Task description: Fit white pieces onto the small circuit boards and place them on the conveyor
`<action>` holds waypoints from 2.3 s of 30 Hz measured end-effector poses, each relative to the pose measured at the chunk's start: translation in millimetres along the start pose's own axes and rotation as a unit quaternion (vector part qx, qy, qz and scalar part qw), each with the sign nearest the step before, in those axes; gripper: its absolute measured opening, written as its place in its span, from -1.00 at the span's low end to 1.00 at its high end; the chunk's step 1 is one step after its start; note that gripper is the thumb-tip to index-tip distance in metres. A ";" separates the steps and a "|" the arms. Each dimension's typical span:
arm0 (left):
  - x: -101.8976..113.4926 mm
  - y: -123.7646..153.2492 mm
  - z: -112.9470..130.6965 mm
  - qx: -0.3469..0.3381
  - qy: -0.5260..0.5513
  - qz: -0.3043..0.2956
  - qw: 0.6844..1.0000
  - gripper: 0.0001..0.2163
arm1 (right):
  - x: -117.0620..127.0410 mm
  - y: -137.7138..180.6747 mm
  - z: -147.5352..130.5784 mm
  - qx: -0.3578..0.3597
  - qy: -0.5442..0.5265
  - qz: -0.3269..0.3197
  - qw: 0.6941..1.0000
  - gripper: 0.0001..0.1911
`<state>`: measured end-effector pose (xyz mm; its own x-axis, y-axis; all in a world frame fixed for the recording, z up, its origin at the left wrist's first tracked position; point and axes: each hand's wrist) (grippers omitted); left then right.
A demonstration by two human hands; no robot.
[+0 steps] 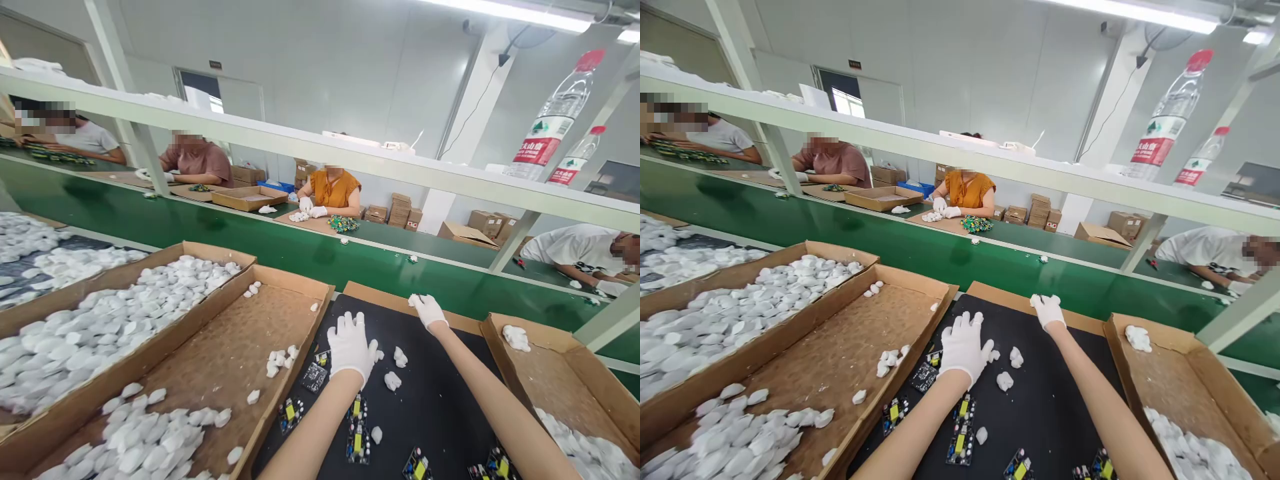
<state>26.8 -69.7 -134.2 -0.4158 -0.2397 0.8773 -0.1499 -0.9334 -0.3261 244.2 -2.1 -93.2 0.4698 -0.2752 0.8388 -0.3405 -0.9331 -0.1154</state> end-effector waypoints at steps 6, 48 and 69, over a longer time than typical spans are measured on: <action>2.8 -5.4 -1.0 -0.017 0.015 -0.072 0.997 -0.68 | -42.2 -56.5 -18.6 -0.064 0.076 0.031 0.995 -0.70; 7.2 22.5 27.2 -0.037 0.695 -0.256 0.671 -0.68 | 7.6 162.3 11.0 0.067 -0.422 -0.211 0.879 -0.53; 11.1 -5.8 -16.6 0.028 0.170 -0.041 0.984 -0.69 | 0.5 153.5 26.9 -0.158 -0.423 -0.169 0.876 -0.68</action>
<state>8.1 -62.5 -128.5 -0.6824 -0.0675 0.7279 -0.1508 -0.9613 -0.2306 214.1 -151.7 -124.8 0.9772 -0.1934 0.0876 -0.2117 -0.9201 0.3294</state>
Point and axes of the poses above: each hand's wrist, its own y-axis away from the middle knuckle, its own x-axis out of the back of the hand, z = x × y, and after that the axes turned 4 degrees about -x, right-handed
